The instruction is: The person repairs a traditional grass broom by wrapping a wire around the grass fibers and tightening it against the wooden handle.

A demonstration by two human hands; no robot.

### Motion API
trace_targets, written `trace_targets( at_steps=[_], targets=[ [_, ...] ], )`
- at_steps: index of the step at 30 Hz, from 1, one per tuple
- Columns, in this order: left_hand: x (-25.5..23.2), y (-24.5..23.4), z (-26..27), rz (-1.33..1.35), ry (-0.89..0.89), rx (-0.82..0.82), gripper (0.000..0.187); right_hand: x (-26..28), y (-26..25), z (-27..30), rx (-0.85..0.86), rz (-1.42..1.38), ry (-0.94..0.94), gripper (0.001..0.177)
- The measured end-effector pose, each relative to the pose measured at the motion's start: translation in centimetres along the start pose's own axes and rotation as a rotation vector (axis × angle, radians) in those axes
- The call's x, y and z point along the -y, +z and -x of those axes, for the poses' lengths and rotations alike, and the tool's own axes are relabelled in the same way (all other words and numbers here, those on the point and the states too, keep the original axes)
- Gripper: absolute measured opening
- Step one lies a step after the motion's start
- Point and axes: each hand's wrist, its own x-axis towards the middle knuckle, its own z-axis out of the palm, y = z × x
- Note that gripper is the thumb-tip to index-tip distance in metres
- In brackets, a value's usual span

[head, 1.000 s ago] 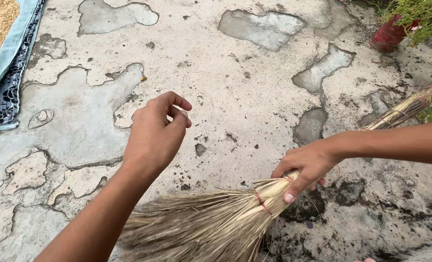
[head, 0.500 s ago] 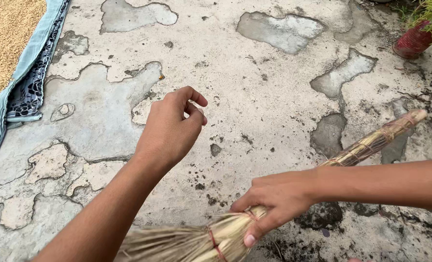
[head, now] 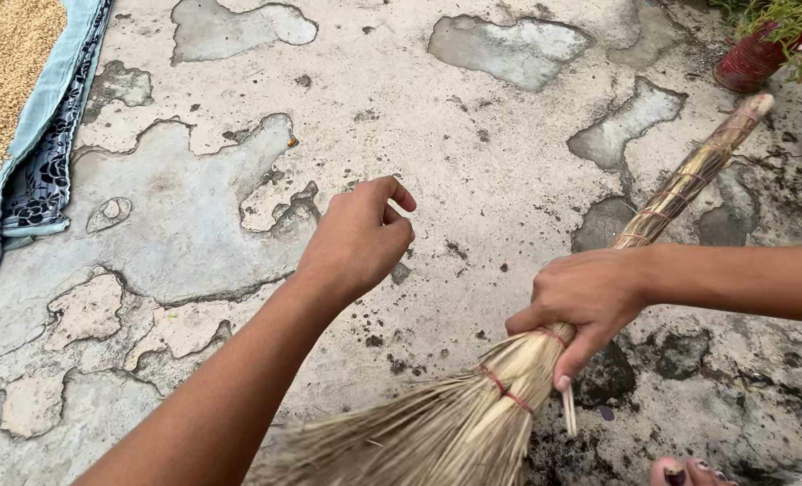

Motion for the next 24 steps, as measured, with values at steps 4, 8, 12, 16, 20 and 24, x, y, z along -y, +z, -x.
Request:
trace_targets(
  at_steps=[4, 8, 12, 16, 20, 24],
  targets=[
    [-1.1, 0.9, -1.1, -0.048, 0.066, 0.042, 0.036, -3.4, 2.3, 2.8, 0.035, 0.105, 0.251, 0.076],
    [-2.3, 1.9, -2.6, -0.06, 0.08, 0.085, 0.038, -3.7, 0.3, 2.9, -0.08, 0.235, 0.644, 0.075],
    [-3.3, 0.9, -3.8, -0.086, 0.131, 0.156, 0.038, -0.5, -4.5, -1.5, -0.249, 0.164, 0.75, 0.076],
    [-2.8, -2.9, -3.3, -0.105, 0.013, 0.211, 0.039, 4.6, -7.0, -7.6, -0.148, 0.101, 0.603, 0.077],
    [-0.4, -7.5, 0.2, -0.163, -0.232, 0.258, 0.043, 8.7, -6.0, -14.6, -0.16, -0.053, -0.13, 0.08],
    [2.3, -11.2, 4.2, -0.196, -0.501, 0.26, 0.049, 10.3, -4.3, -19.1, -0.049, 0.18, -0.252, 0.059]
  ],
)
